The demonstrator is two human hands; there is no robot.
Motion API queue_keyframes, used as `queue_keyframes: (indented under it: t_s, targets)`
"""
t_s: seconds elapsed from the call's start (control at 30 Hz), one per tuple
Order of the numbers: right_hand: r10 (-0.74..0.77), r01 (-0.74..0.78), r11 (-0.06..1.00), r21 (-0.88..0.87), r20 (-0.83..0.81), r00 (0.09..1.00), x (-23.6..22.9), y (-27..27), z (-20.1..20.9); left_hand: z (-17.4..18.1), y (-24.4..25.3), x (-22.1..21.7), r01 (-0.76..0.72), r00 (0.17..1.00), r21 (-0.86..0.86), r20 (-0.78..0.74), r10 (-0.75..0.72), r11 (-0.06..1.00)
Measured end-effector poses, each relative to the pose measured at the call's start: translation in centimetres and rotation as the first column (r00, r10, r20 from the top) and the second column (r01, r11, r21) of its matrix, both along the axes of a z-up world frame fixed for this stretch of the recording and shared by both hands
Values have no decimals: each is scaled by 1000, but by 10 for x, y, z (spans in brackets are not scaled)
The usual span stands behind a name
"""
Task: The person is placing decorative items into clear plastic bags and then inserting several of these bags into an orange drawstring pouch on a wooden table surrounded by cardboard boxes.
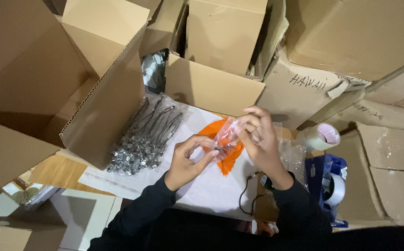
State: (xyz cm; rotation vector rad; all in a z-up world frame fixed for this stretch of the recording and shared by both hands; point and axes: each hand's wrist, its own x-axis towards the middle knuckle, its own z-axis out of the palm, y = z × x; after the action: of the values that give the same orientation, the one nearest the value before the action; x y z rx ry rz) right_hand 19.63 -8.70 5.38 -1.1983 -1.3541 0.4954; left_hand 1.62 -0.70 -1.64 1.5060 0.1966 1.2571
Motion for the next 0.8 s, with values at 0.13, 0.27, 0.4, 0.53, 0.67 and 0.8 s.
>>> queue_keyframes:
  t_s: [0.13, 0.27, 0.4, 0.53, 0.67, 0.8]
  targets:
    - [38, -43, 998, -54, -82, 996, -22, -14, 7, 5, -1, -1, 12, 1000, -12, 7, -12, 1000]
    - [28, -44, 994, -96, -153, 988, -28, -15, -2, 13, -2, -4, 11, 1000, -9, -3, -11, 1000]
    - [35, -40, 997, -70, -79, 996, -22, -13, -13, 18, -1, -7, -1, 1000, -1, 3, 1, 1000]
    - [1, -3, 999, -33, -53, 999, -28, -14, -13, 15, -2, -5, -13, 1000, -13, 23, 13, 1000]
    - [-17, 19, 1000, 16, -110, 994, -21, -10, -26, 7, -1, -5, -60, 997, 58, 41, 58, 997]
    - [-66, 56, 998, 39, 331, 941, -22, -14, -14, 21, 0, -11, -132, 991, 174, 8, 133, 976]
